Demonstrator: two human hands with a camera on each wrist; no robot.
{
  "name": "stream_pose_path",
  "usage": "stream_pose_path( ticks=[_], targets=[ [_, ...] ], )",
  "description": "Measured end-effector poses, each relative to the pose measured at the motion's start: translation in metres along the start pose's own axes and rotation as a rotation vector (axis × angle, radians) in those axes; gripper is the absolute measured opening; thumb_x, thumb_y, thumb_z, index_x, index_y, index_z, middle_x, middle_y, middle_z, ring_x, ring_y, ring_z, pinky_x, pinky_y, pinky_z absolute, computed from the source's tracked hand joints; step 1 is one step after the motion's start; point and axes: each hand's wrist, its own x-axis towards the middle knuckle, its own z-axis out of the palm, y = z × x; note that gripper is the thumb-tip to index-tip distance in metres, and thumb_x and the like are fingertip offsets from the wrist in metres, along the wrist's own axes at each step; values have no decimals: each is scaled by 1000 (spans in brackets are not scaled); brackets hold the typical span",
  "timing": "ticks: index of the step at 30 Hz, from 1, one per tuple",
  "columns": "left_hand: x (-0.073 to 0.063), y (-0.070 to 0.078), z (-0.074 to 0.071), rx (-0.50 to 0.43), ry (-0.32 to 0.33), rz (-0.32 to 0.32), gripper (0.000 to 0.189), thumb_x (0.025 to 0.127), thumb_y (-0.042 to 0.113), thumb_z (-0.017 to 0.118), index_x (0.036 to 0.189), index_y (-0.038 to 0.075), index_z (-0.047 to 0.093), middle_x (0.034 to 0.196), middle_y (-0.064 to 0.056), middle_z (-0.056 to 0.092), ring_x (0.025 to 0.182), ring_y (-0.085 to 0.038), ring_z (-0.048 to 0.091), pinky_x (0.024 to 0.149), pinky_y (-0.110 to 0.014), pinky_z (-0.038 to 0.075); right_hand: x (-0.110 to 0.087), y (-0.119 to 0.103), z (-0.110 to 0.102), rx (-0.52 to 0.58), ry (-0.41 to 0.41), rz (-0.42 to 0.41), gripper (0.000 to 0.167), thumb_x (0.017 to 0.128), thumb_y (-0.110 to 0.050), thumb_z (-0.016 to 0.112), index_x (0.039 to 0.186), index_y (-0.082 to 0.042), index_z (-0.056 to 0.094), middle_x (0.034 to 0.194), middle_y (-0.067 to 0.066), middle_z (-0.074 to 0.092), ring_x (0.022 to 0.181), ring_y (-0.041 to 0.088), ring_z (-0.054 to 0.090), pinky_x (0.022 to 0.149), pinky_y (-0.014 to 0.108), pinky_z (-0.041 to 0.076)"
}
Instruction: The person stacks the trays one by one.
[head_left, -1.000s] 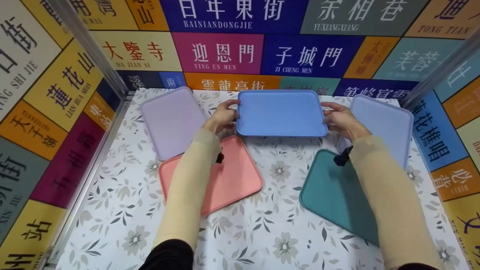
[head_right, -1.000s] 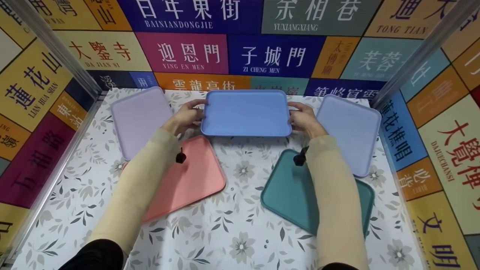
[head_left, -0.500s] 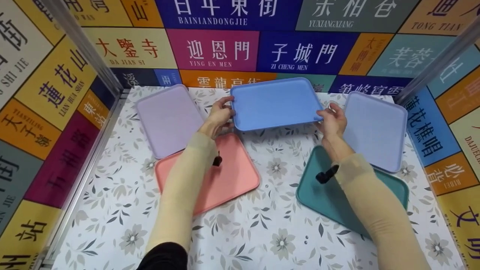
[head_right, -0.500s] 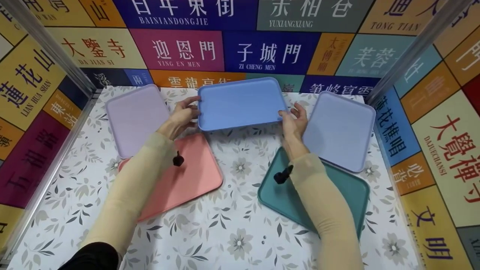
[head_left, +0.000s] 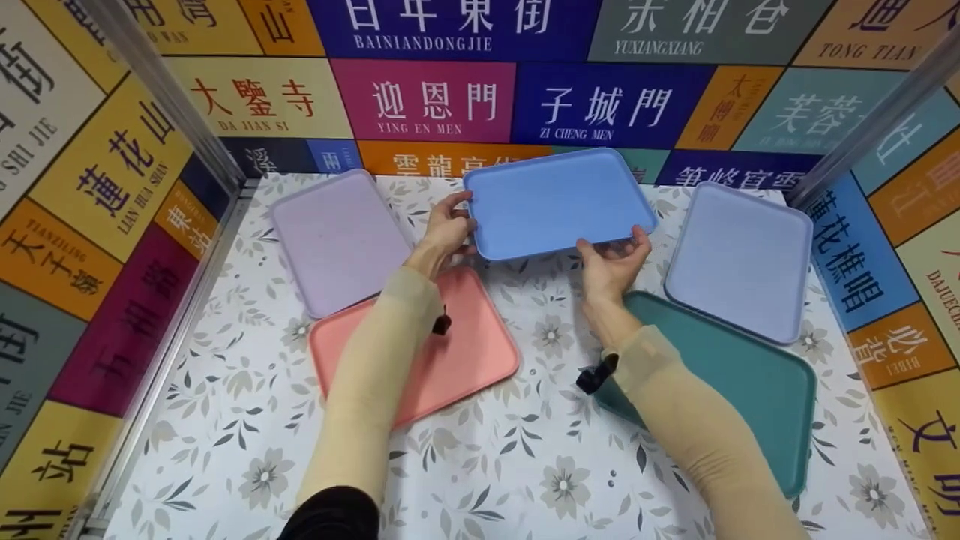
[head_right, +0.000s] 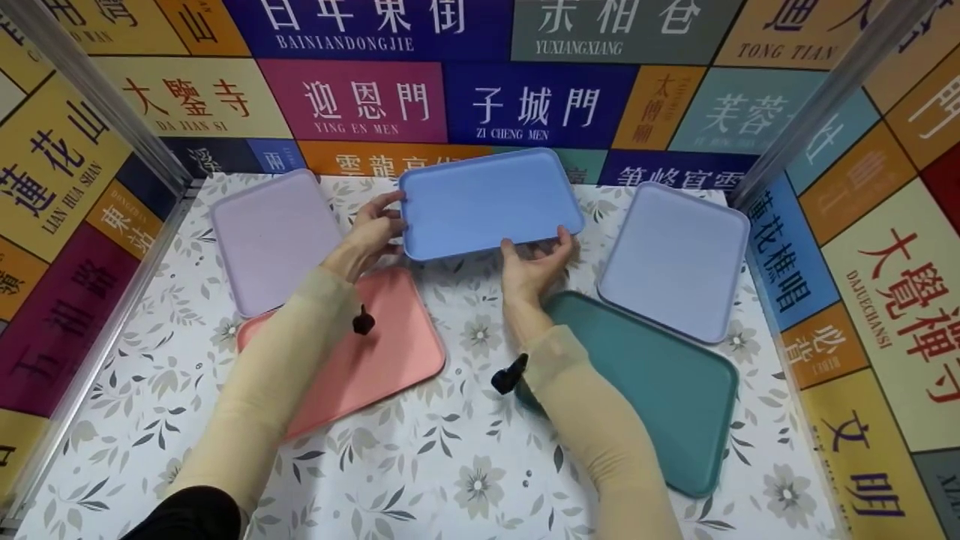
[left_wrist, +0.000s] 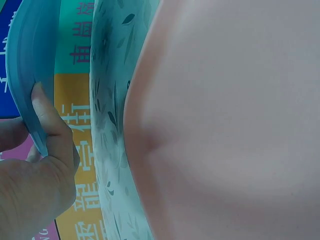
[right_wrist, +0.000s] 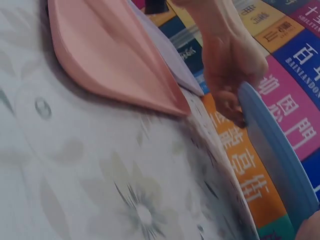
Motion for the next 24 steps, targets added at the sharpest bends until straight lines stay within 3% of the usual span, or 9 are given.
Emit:
stream_pose_path(
  ticks=[4,10,15,24],
  targets=[
    [-1,0,1,-6,-5,-6,72,101,-7,56,168,19,51,135,-12,63,92,-20,66,68,-38,63,-17,9,9,-21,-7,30,101,86,18,82,168,-18,35,142,7,37,115,23,51,86,28,60],
    [-2,0,3,-18,-2,-14,71,102,-5,57,168,21,51,135,-12,64,92,-19,66,65,-35,63,-29,16,18,64,-65,71,101,90,20,77,170,-18,30,131,4,30,98,21,53,85,34,66],
    [-4,0,4,-22,1,-15,71,102,-5,57,167,23,52,135,-12,64,95,-20,66,77,-45,67,-27,14,19,60,-77,95,95,93,20,73,168,-20,30,128,4,32,91,22,59,85,43,68],
    [-10,4,10,-65,-41,-42,66,105,-1,60,166,24,53,134,-11,65,98,-25,71,98,-58,69,-17,4,14,113,-40,124,95,87,28,66,163,-19,33,126,5,31,80,21,57,62,31,59]
  ],
)
